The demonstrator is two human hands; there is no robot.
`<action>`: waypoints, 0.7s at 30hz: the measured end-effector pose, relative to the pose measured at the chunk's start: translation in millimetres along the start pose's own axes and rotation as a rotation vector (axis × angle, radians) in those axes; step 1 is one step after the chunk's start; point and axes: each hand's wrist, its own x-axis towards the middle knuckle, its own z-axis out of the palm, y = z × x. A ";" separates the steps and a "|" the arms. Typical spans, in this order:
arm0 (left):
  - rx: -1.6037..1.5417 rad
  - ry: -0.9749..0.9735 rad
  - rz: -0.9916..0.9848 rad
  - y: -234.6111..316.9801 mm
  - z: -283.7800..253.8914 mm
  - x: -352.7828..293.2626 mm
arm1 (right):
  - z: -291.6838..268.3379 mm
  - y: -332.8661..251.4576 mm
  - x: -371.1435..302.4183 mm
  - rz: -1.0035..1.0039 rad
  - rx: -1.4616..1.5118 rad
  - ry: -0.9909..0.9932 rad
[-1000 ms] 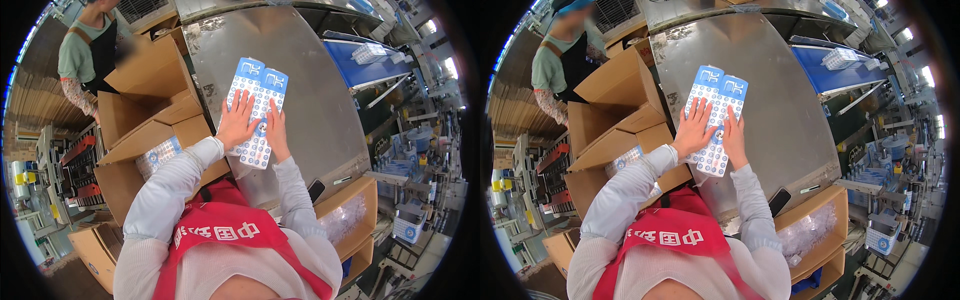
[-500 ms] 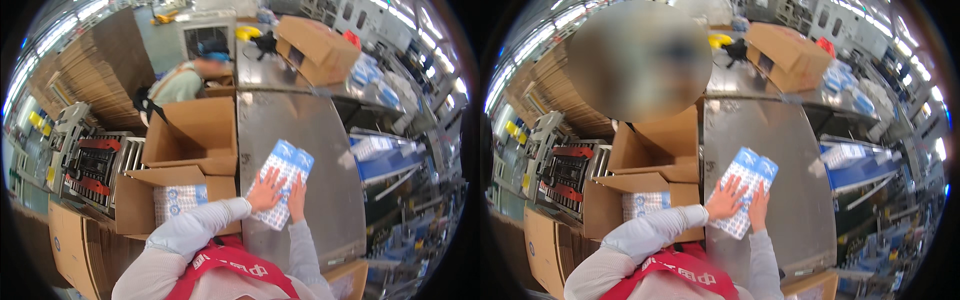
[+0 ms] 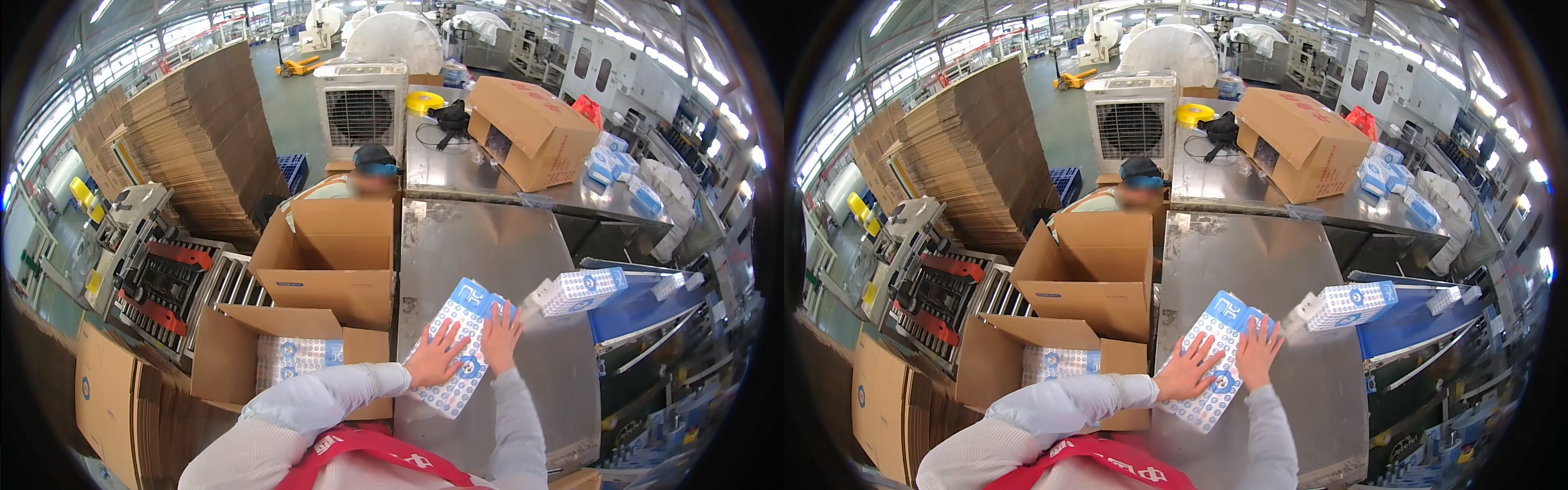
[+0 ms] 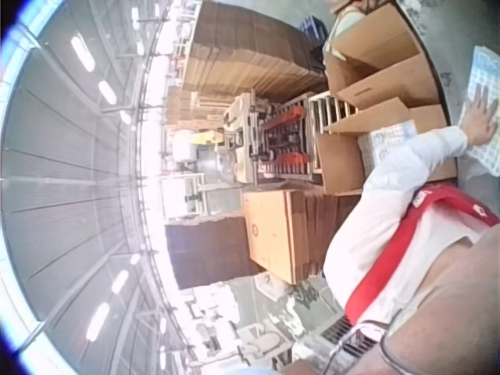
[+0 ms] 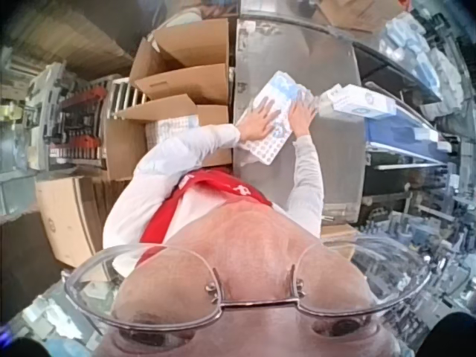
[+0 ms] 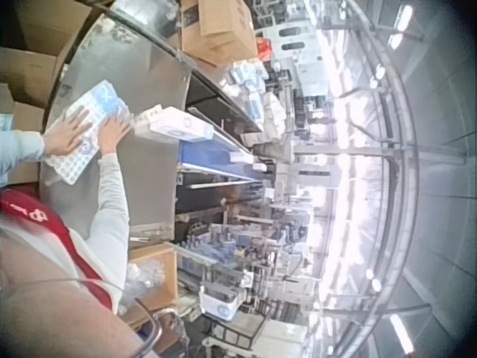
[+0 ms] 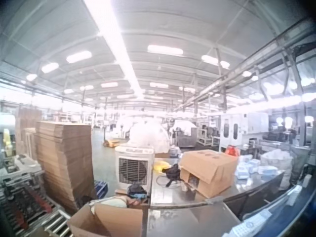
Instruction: The person places small blue and white product boxes into a larger cardboard shipping box. They arrange the items inside, close the flaps of the shipping box, and then move the completed box onto a conveyor belt.
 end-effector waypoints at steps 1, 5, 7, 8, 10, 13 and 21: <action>0.005 0.005 0.001 -0.7 -0.5 -0.7 | 10.7 16.5 23.0 0.009 -0.047 0.011; 0.030 -0.023 -0.020 -5.2 -2.6 -6.2 | 16.5 99.6 117.9 0.228 -0.232 0.084; 0.035 -0.042 -0.061 -8.8 -5.2 -14.8 | 7.9 117.2 142.2 0.454 -0.252 -0.010; -0.005 -0.005 0.036 7.3 -3.6 7.4 | 18.0 216.3 135.4 0.362 -0.307 0.324; -0.016 0.034 0.088 13.4 -2.8 18.2 | 12.5 270.4 133.4 0.321 -0.235 0.379; 0.082 -0.034 -0.062 -8.7 -6.4 -18.8 | -4.8 146.6 142.3 0.497 0.010 -0.272; 0.047 0.059 0.025 -4.6 3.0 -5.2 | -22.6 180.5 106.3 0.106 -0.039 -0.122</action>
